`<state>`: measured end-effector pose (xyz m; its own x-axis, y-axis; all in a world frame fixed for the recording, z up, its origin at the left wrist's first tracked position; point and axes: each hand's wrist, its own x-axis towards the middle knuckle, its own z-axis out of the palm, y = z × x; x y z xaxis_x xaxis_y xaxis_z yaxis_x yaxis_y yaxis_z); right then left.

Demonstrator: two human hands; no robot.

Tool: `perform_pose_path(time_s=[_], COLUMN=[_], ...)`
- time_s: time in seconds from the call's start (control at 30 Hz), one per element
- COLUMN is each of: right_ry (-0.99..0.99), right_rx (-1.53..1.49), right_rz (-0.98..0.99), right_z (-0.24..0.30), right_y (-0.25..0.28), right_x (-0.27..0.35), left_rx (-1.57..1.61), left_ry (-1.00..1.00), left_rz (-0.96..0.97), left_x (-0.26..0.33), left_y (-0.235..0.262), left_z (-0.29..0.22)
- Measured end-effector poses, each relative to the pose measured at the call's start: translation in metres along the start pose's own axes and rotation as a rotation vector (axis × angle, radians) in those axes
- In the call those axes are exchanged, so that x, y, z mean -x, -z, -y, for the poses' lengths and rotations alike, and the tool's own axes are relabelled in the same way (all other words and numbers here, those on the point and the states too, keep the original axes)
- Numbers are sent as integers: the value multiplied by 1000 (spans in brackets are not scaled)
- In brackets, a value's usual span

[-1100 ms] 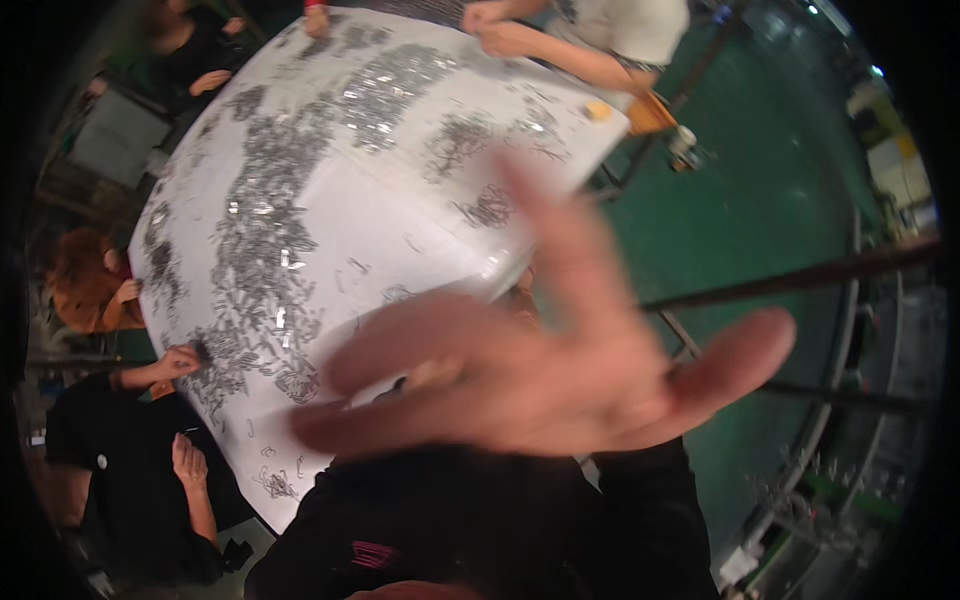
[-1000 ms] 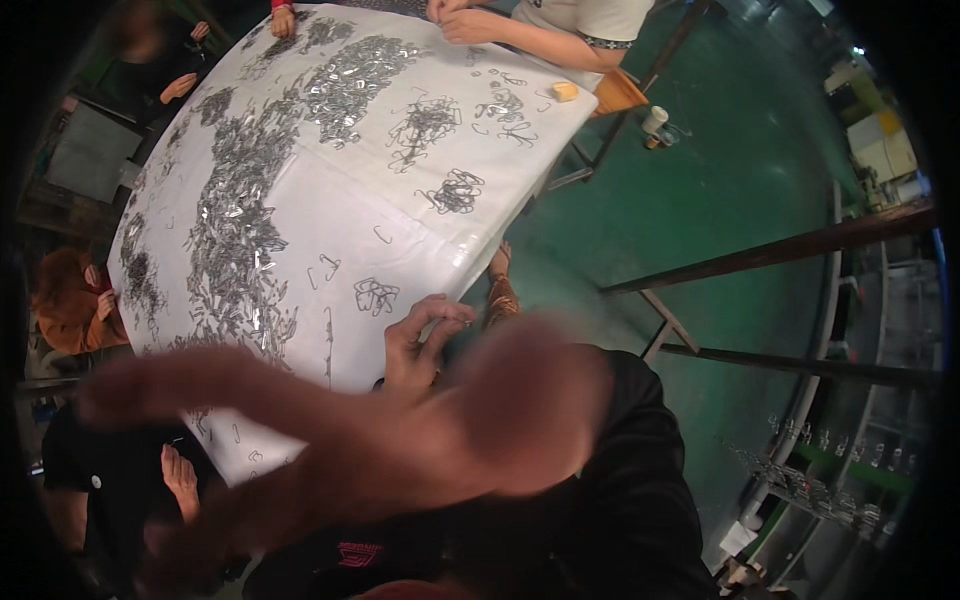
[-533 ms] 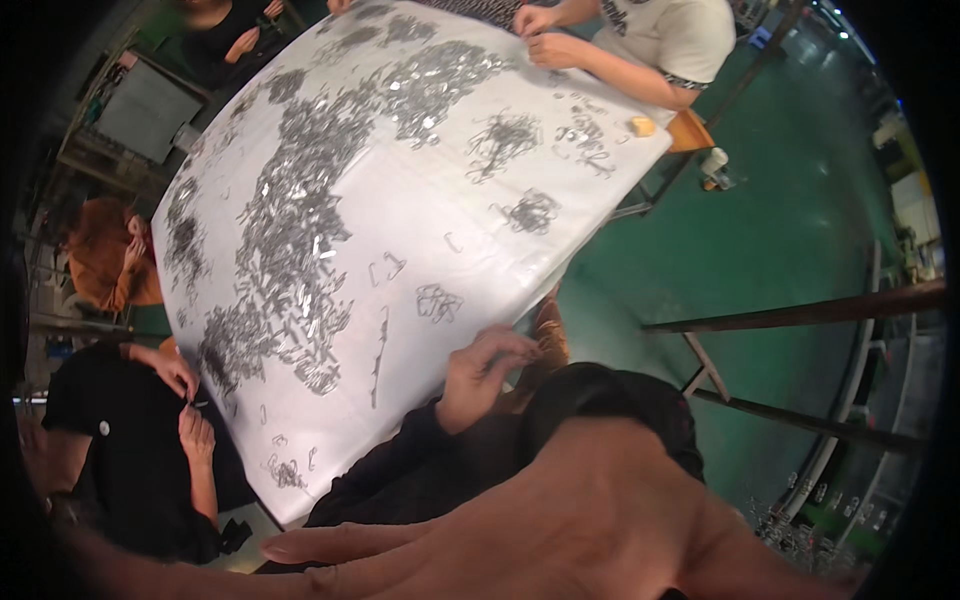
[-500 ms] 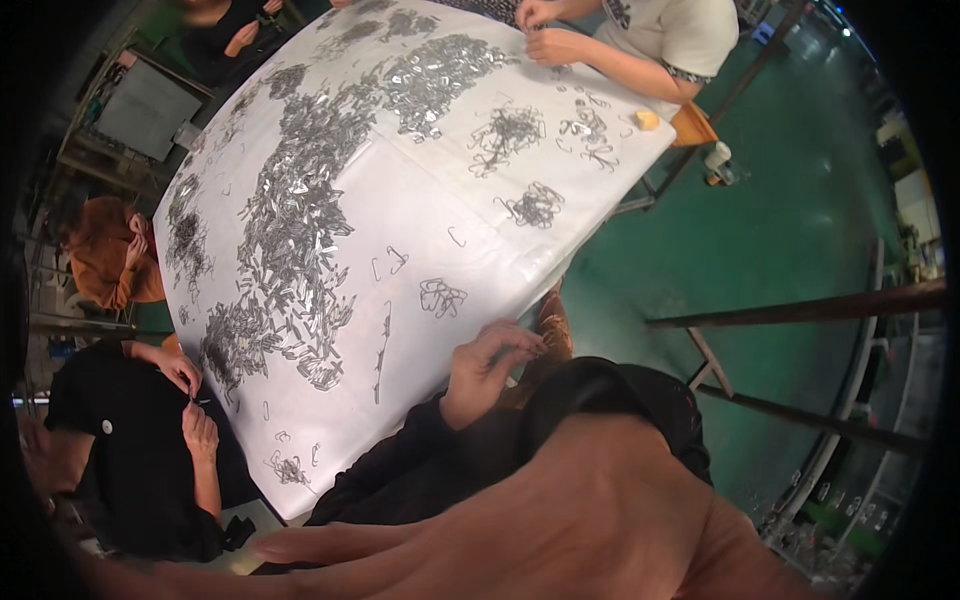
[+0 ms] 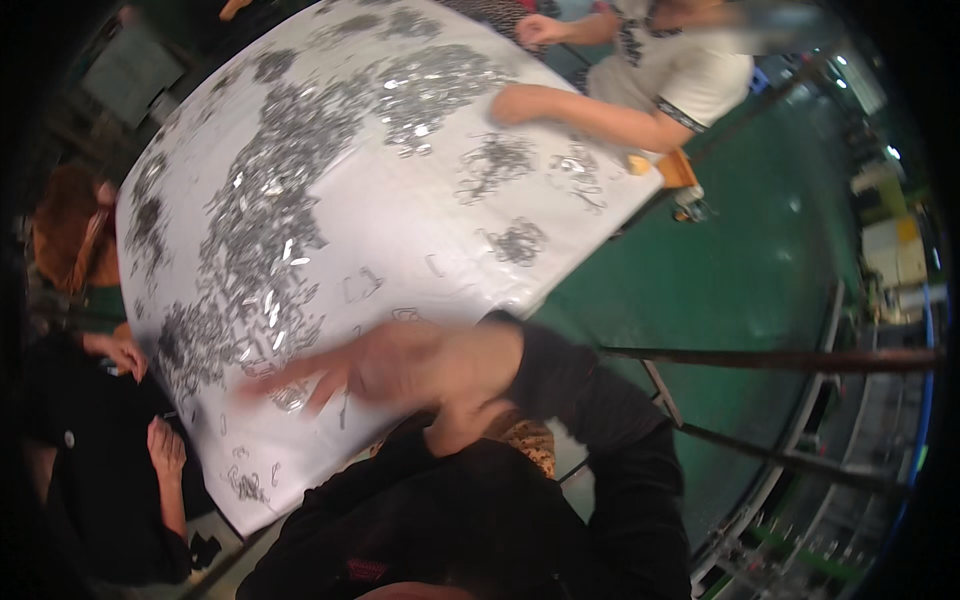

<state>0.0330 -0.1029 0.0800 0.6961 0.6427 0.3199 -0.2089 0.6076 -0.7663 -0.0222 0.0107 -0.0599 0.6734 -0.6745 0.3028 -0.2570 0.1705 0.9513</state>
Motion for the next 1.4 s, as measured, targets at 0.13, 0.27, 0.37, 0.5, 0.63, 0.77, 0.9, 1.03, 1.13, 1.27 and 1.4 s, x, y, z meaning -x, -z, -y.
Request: perform_pose_path(time_s=[0.13,0.27,0.37,0.5,0.63,0.77,0.9,1.03,1.13,1.27,1.4], right_ry=[-310,-230,-84,-142,-227,-262,-189,-48,-73,157,179], right_rx=[899,1304,1666,1778,1670,1582,1471,1347,830,430,607], right_rz=[-694,-1191,-1242,-1198,-1208,-1082,-1016,-1085,-1161,-1277,-1296], right_z=[2,-25,-50,-65,-62,-62,-64,-62,-61,-77,-87], right_y=[169,301,367,394,372,334,283,204,145,84,39], right_x=[0,13,0,-21,-21,-5,1,22,57,106,143], left_rx=[-6,-65,-122,-95,-54,4,29,50,60,48,21], left_ry=[-54,-140,-172,-155,-60,-57,-65,-81,-78,-34,49], left_rz=[278,257,266,276,202,200,172,118,79,64,70], left_x=[0,4,4,1,2,6,12,12,10,7,0], left_y=[0,1,7,15,17,19,14,12,11,10,6], left_z=[24,30,32,31,20,11,3,-4,-6,-4,-1])
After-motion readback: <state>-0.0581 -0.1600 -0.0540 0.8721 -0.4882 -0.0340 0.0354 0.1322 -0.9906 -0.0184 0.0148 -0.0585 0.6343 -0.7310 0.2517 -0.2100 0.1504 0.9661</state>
